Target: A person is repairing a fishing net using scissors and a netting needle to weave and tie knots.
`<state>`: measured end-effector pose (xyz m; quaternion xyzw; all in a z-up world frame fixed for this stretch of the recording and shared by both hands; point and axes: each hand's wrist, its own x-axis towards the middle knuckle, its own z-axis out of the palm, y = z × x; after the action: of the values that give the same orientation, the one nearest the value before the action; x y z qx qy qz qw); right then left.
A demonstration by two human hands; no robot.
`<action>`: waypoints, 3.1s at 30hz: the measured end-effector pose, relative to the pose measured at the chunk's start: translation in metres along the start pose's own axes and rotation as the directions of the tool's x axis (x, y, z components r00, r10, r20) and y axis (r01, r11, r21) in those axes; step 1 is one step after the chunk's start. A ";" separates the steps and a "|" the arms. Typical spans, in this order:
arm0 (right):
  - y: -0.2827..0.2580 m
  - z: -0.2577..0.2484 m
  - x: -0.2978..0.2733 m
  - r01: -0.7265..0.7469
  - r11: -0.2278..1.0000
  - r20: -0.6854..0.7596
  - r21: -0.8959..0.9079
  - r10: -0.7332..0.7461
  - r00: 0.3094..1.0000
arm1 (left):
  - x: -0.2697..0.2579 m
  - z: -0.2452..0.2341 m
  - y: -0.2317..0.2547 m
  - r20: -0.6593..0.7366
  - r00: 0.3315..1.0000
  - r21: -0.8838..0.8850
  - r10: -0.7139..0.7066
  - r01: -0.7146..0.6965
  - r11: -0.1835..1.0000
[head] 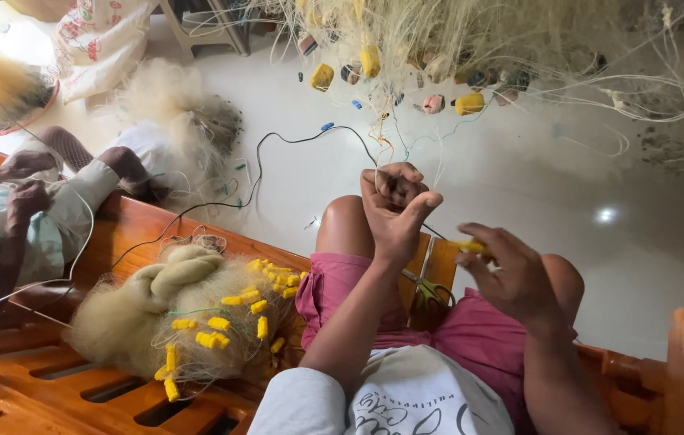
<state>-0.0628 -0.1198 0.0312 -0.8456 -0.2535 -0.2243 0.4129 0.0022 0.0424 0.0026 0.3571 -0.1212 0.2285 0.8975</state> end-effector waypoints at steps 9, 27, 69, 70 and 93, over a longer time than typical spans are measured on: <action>-0.003 -0.002 0.054 -0.020 0.997 -0.088 0.074 0.027 0.996 | -0.008 0.007 -0.008 0.060 0.998 -0.048 0.021 -0.018 0.999; -0.007 0.023 0.096 0.306 0.941 -0.222 0.142 -0.271 0.937 | 0.000 0.033 0.006 -0.016 1.000 0.107 0.004 -0.002 0.994; -0.064 0.041 -0.035 -0.134 0.902 0.108 0.411 0.098 0.989 | -0.016 -0.023 0.000 0.089 0.995 -0.205 -0.036 0.054 0.977; -0.062 0.042 -0.034 -0.100 0.881 0.105 0.462 0.058 0.993 | -0.015 -0.021 0.001 0.081 0.996 -0.190 -0.028 0.043 0.981; -0.009 -0.027 0.087 0.227 0.963 -0.035 -0.145 -0.235 0.971 | 0.026 0.033 0.024 -0.185 0.931 -0.318 -0.315 0.246 0.916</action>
<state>-0.0061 -0.1155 0.1030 -0.8310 -0.3231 -0.3101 0.3299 0.0105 0.0431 0.0505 0.2065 0.0055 0.1165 0.9715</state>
